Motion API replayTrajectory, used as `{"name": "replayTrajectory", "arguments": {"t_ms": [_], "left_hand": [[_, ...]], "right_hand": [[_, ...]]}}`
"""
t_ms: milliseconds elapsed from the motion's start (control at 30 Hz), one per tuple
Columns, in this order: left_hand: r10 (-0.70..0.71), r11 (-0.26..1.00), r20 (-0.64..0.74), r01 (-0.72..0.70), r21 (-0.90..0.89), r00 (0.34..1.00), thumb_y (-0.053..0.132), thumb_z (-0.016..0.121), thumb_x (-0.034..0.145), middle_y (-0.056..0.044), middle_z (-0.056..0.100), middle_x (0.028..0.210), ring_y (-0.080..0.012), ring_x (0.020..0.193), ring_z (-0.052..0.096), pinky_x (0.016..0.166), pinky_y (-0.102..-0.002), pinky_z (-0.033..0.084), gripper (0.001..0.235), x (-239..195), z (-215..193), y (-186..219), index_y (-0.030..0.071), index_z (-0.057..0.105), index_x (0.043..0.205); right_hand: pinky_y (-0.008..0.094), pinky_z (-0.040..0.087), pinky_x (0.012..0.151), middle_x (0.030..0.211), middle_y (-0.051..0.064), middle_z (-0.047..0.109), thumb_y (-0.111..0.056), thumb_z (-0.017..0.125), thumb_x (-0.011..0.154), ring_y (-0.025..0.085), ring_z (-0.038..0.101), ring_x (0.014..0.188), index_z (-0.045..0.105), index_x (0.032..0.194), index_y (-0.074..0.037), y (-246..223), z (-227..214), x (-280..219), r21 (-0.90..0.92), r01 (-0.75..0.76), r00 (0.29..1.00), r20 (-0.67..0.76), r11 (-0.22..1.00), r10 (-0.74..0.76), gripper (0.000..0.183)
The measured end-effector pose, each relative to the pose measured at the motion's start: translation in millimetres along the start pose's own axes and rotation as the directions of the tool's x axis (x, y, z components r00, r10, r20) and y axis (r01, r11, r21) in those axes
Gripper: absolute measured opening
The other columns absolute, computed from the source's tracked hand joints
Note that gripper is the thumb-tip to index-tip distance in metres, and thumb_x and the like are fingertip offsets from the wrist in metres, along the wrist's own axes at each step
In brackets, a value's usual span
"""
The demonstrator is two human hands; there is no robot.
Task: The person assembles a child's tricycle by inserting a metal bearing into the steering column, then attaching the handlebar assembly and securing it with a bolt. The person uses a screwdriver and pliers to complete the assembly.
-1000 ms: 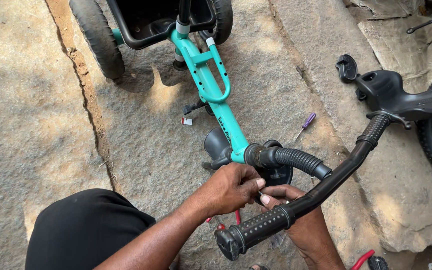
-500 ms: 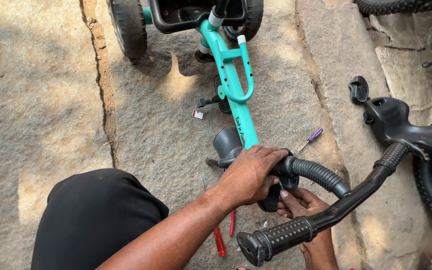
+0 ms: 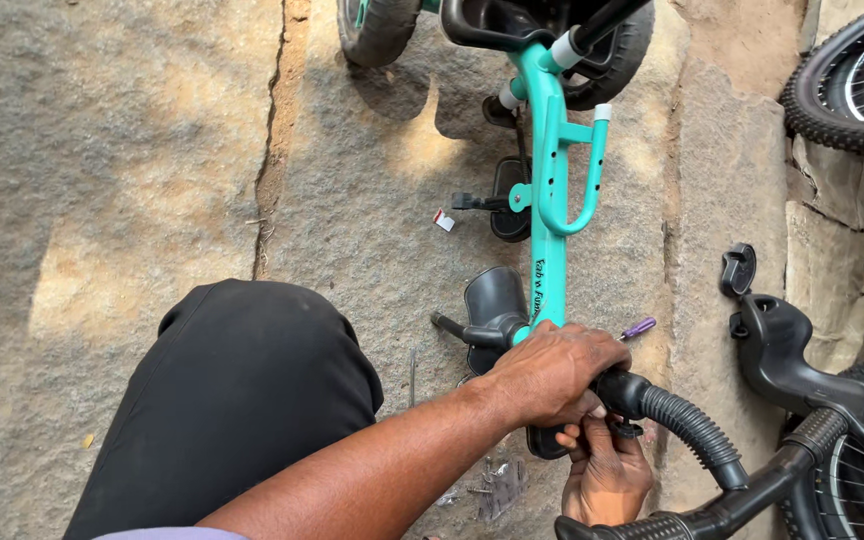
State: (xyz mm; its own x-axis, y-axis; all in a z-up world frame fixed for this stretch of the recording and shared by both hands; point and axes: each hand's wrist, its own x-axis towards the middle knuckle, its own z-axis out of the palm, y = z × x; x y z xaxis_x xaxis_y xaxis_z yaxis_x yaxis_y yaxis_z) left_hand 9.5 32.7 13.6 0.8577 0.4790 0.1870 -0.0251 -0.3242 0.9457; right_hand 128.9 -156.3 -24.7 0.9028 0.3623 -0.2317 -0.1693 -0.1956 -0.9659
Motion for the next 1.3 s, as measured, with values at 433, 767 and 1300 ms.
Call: {"name": "replayTrajectory", "arguments": {"t_ms": [433, 767, 1300], "left_hand": [[-0.05, 0.998, 0.005, 0.05, -0.043, 0.999, 0.008, 0.083, 0.072, 0.004, 0.072, 0.124, -0.0198, 0.119, 0.063, 0.097, -0.045, 0.044, 0.063, 3.8, 4.4, -10.4, 0.025, 0.063, 0.129], [-0.014, 0.999, 0.055, 0.011, 0.041, 0.998, 0.012, 0.084, 0.071, -0.005, 0.072, 0.118, -0.0258, 0.122, 0.062, 0.107, -0.044, 0.045, 0.059, 6.0, 5.0, -13.6, 0.02, 0.066, 0.127], [-0.05, 0.94, 0.075, 0.072, -0.332, 0.996, 0.02, 0.081, 0.081, -0.012, 0.068, 0.132, -0.0273, 0.116, 0.07, 0.102, -0.039, 0.054, 0.068, 38.8, -4.6, 27.1, 0.015, 0.057, 0.144]], "right_hand": [[0.027, 0.06, 0.062, 0.097, 0.011, 0.069, 0.003, 0.069, 0.097, 0.016, 0.067, 0.07, 0.066, 0.125, 0.004, -7.1, 10.4, -4.7, -0.049, 0.055, 0.997, -0.055, 0.997, -0.058, 0.028], [0.028, 0.06, 0.064, 0.098, 0.011, 0.071, 0.002, 0.068, 0.097, 0.016, 0.068, 0.075, 0.066, 0.124, 0.004, -13.3, 9.2, -2.6, -0.007, 0.013, 1.0, -0.002, 1.0, -0.013, 0.027], [0.029, 0.062, 0.083, 0.105, 0.017, 0.073, 0.004, 0.075, 0.097, 0.02, 0.073, 0.089, 0.068, 0.121, 0.011, -141.0, -23.2, -39.7, 0.076, 0.209, 0.977, 0.036, 0.975, -0.212, 0.026]]}}
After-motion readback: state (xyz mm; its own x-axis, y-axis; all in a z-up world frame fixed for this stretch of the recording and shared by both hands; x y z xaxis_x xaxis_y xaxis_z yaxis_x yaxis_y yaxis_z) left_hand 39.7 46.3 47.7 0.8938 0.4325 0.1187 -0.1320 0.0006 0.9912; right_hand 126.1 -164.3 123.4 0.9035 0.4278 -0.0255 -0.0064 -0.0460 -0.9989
